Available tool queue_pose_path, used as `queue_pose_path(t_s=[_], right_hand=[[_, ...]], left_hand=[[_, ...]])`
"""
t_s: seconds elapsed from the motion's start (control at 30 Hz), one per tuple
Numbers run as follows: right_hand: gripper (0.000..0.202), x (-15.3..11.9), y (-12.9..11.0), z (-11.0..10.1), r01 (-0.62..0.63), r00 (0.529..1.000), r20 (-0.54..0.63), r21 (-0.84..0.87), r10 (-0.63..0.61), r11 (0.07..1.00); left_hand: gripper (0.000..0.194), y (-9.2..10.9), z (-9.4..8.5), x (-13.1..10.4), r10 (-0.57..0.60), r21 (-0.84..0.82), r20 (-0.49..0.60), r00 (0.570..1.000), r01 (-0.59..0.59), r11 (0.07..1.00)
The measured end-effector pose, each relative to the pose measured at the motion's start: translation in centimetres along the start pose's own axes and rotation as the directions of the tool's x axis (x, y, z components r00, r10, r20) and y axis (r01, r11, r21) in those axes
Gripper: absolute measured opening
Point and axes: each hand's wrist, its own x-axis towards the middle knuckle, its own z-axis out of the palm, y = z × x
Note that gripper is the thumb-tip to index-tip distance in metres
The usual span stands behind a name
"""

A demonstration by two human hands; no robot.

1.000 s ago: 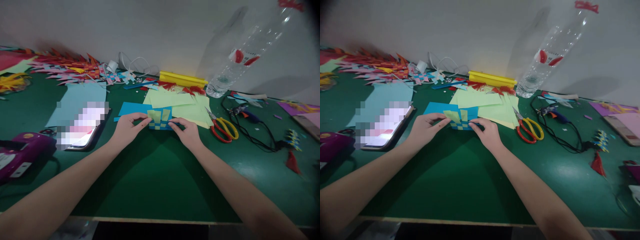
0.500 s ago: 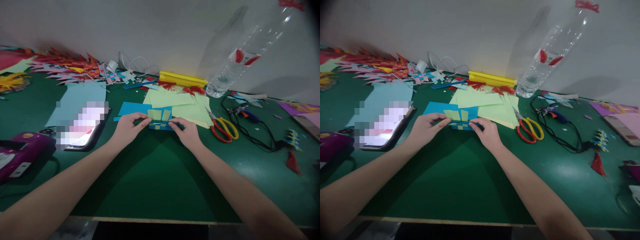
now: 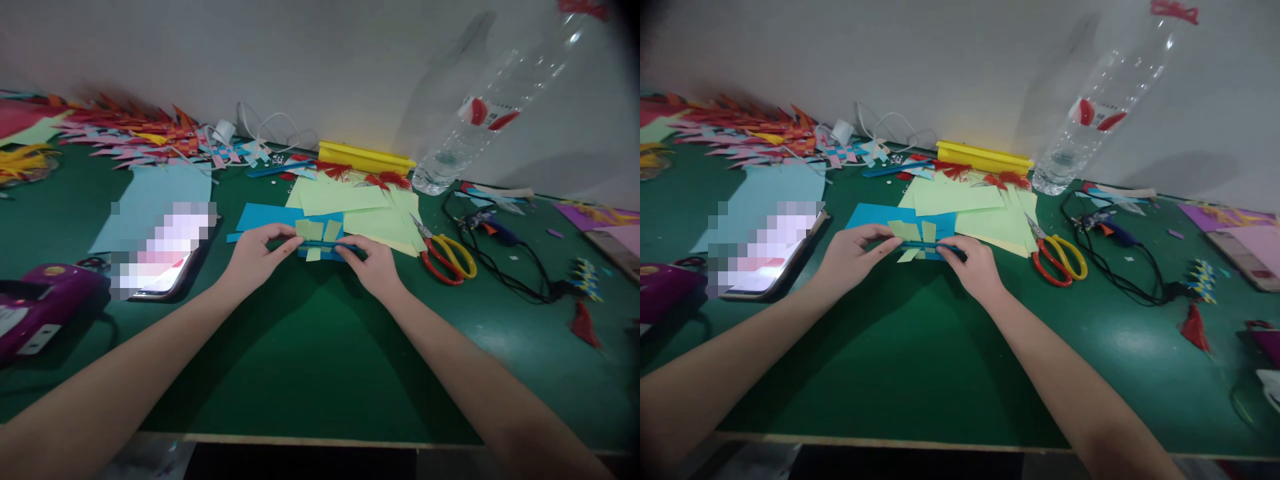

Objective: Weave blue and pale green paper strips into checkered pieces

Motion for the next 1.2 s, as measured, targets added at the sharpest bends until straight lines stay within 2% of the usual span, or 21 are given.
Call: queue_pose_path(t_s=[0.47, 0.63, 0.77, 0.93, 1.1, 1.2], right_hand=[[0.019, 0.0, 0.2, 0.0, 0.001, 1.000, 0.006, -0.024, -0.001, 1.000], [0.020, 0.0, 0.2, 0.1, 0.003, 1.000, 0.012, -0.040, -0.002, 0.999], [0.020, 0.0, 0.2, 0.1, 0.000, 1.000, 0.008, -0.055, 0.001, 0.998], [0.019, 0.1, 0.3, 0.0, 0.014, 1.000, 0.016, -0.064, -0.013, 0.998], [0.018, 0.0, 0.3, 0.2, 0.041, 0.999, 0.014, -0.069, -0.040, 0.997], [0.016, -0.2, 0.3, 0.2, 0.097, 0.995, 0.018, -0.091, -0.095, 0.991]], left_hand=[[0.030, 0.0, 0.0, 0.0, -0.001, -0.006, 0.013, 1.000, 0.001, 1.000], [0.040, 0.0, 0.0, -0.2, 0.015, -0.159, 0.047, 0.999, -0.008, 0.987], [0.030, -0.6, 0.3, -0.1, 0.093, -0.238, 0.102, 0.990, -0.066, 0.969], [0.039, -1.1, 0.9, 0.0, 0.177, -0.223, 0.157, 0.972, -0.140, 0.965], [0.038, -0.6, 0.7, -0.1, 0.141, -0.137, 0.182, 0.973, -0.117, 0.984], [0.033, -0.2, 0.4, -0.2, 0.139, -0.093, 0.150, 0.979, -0.126, 0.988]])
